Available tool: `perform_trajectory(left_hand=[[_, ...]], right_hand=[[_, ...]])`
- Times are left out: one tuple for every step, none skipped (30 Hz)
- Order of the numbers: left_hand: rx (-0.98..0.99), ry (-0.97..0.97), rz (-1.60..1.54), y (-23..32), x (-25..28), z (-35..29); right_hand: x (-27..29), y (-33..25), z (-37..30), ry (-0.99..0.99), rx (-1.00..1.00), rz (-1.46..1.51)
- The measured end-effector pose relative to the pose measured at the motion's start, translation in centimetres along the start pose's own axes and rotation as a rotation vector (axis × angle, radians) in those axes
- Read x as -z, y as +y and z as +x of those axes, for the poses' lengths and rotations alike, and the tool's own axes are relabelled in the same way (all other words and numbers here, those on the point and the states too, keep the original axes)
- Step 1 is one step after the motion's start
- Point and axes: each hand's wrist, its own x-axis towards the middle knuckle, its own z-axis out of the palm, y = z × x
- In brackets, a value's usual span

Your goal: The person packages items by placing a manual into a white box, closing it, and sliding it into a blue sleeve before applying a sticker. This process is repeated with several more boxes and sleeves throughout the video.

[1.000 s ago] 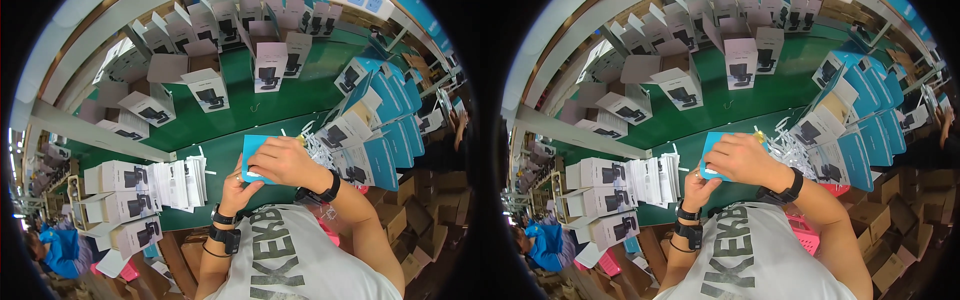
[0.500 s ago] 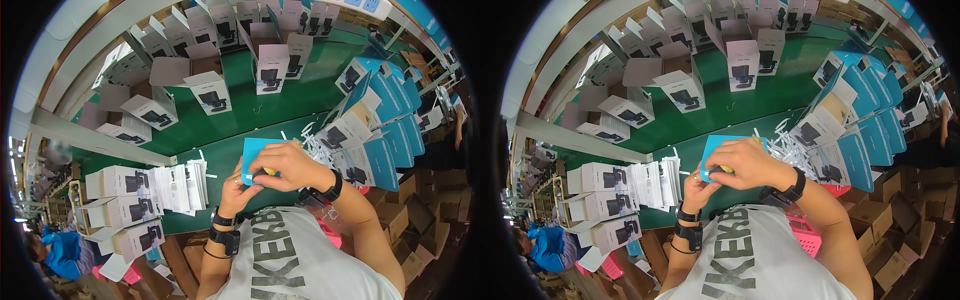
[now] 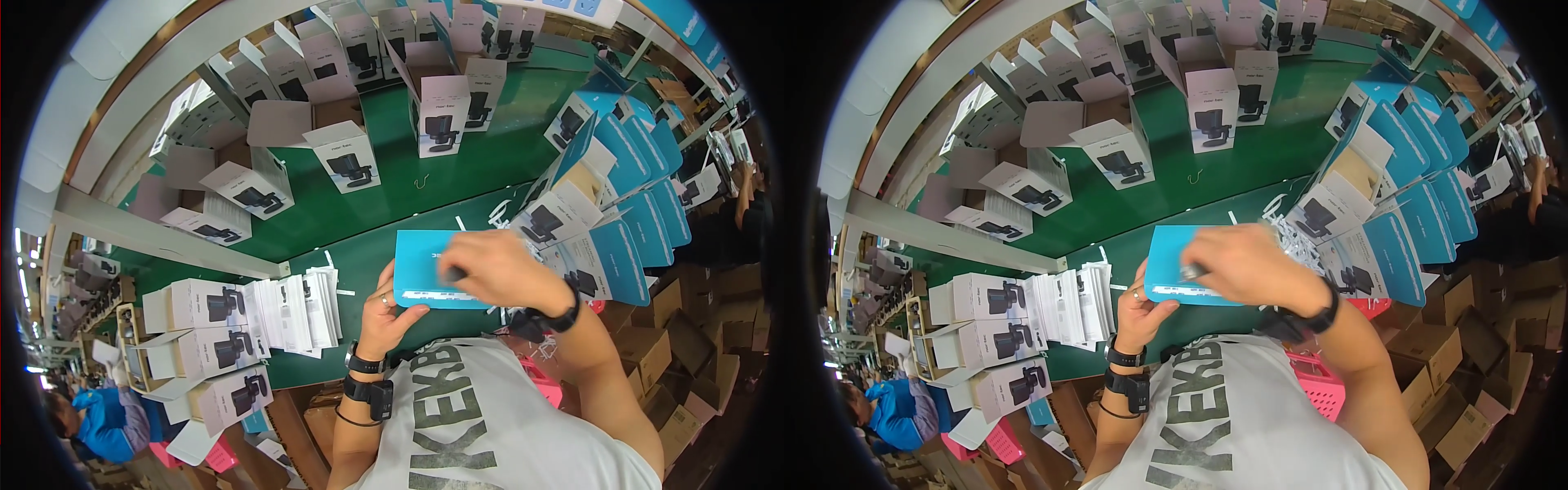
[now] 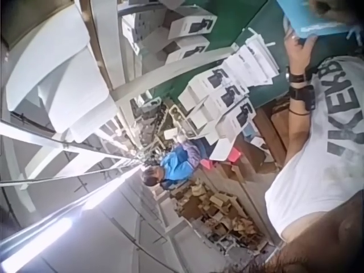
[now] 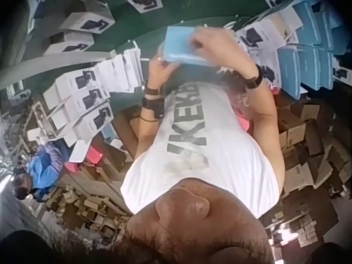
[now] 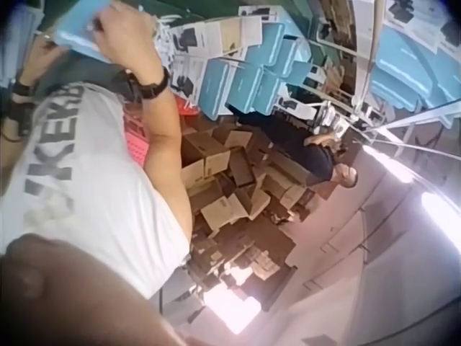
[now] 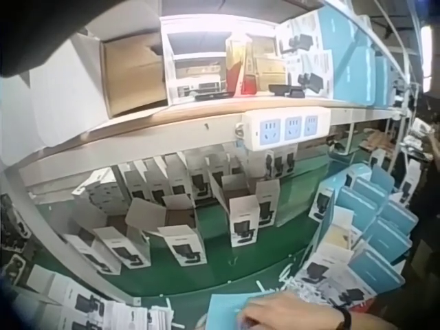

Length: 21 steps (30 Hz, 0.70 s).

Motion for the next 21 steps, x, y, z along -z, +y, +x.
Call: perform_trajectory(left_hand=[[-0.007,-0.003,0.024,-0.3,-0.1,0.0],[-0.014,-0.004,0.05,-0.4,-0.1,0.0],[-0.009,-0.016,0.05,-0.1,-0.3,-0.4],[0.035,-0.007,-0.002,0.3,-0.4,-0.7],[0.071,-0.004,-0.052,0.7,-0.4,-0.5],[0.107,0.0,-0.101,1.0,-0.3,-0.2],[0.105,-0.013,-0.097,1.0,-0.2,-0.2],[0.109,-0.009,-0.091,0.9,-0.2,-0.5],[0.114,-0.005,-0.085,0.8,-0.1,-0.8],[0.119,0.009,-0.078,0.8,0.0,-1.1],[0.117,0.011,-0.076,0.7,0.0,-1.1],[0.075,-0.004,-0.055,0.6,0.1,-1.0],[0.033,-0.019,-0.035,0.6,0.1,-0.9],[-0.008,-0.035,-0.016,0.5,0.2,-0.9],[-0.008,-0.04,-0.02,0.5,0.1,-0.9],[-0.043,-0.022,0.007,0.5,0.1,-1.0],[-0.078,-0.007,0.032,0.4,0.1,-1.0],[-0.114,0.005,0.059,0.3,0.3,-0.9],[-0.112,0.004,0.057,0.1,0.6,-0.8],[-0.12,0.049,0.018,0.2,0.6,-0.8],[-0.128,0.095,-0.021,0.2,0.6,-0.9]], right_hand=[[1.3,0.2,-0.9,0.045,-0.051,0.057],[2.4,0.5,-1.7,0.089,-0.101,0.115],[2.8,-0.1,-2.5,0.146,-0.169,0.169],[2.2,-0.9,-2.3,0.153,-0.177,0.172],[1.3,-1.8,-1.1,0.137,-0.09,0.125],[0.4,-2.4,-0.1,0.119,-0.003,0.079],[-0.6,-2.4,0.5,0.132,-0.009,0.074],[-2.0,-2.1,1.0,0.121,0.05,0.077],[-3.2,-1.6,1.4,0.11,0.108,0.079],[-4.0,-1.4,1.6,0.093,0.173,0.085],[-4.3,-1.1,1.5,0.094,0.176,0.085],[-4.3,-0.9,1.2,0.108,0.194,0.071],[-4.1,-0.9,1.2,0.121,0.212,0.057],[-3.7,-1.1,1.2,0.134,0.227,0.042],[-3.4,-1.3,1.1,0.134,0.222,0.04],[-3.0,-1.4,0.8,0.133,0.189,0.069],[-2.5,-1.8,0.5,0.132,0.153,0.099],[-1.8,-2.3,0.5,0.136,0.117,0.127],[-1.0,-2.3,-0.2,0.352,0.065,0.249],[0.3,-2.5,-1.7,0.563,0.012,0.372],[1.7,-3.0,-3.6,0.783,-0.128,0.382]])
